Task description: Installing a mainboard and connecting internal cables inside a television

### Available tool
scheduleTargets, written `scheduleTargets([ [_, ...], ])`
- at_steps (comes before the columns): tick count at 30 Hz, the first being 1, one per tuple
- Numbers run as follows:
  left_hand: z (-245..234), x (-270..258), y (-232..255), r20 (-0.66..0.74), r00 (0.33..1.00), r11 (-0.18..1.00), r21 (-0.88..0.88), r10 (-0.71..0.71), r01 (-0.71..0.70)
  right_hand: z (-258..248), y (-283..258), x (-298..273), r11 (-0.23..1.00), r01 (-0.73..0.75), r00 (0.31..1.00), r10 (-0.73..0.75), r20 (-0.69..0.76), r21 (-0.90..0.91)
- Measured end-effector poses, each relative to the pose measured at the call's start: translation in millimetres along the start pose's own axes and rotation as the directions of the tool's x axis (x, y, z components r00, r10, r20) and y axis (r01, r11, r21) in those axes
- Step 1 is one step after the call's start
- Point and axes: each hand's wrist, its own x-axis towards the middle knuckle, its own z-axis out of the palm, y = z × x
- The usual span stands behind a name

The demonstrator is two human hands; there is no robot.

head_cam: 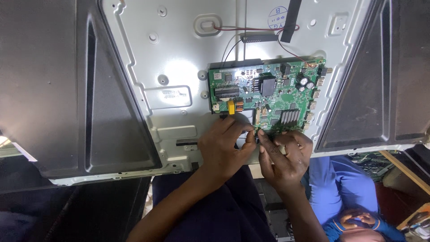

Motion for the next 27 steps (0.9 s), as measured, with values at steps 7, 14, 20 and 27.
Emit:
scheduleTargets([
  [7,0.0,-0.4,-1.3,0.011,1.000,1.000,-0.023,0.011,-0.011,1.1,3.0,-9.6,0.998,-0.004,1.000,0.005,0.006,-0.064],
  [14,1.7,-2.5,-2.3,-0.011,1.000,0.999,-0.051,0.005,-0.006,1.2,2.8,-6.2,0.999,0.005,1.000,-0.004,0.008,-0.046],
  [20,-0.1,-2.6,-3.6,0.017,0.999,0.999,-0.039,0.033,-0.032,0.1,1.6,-3.7,0.999,0.004,1.000,-0.004,0.017,-0.041],
  [27,0.6,-2.5,-1.6,-0.004,1.000,1.000,-0.006,0.021,-0.021,-0.3,-0.7,2.3,1.000,0.003,1.000,-0.003,0.011,-0.020],
])
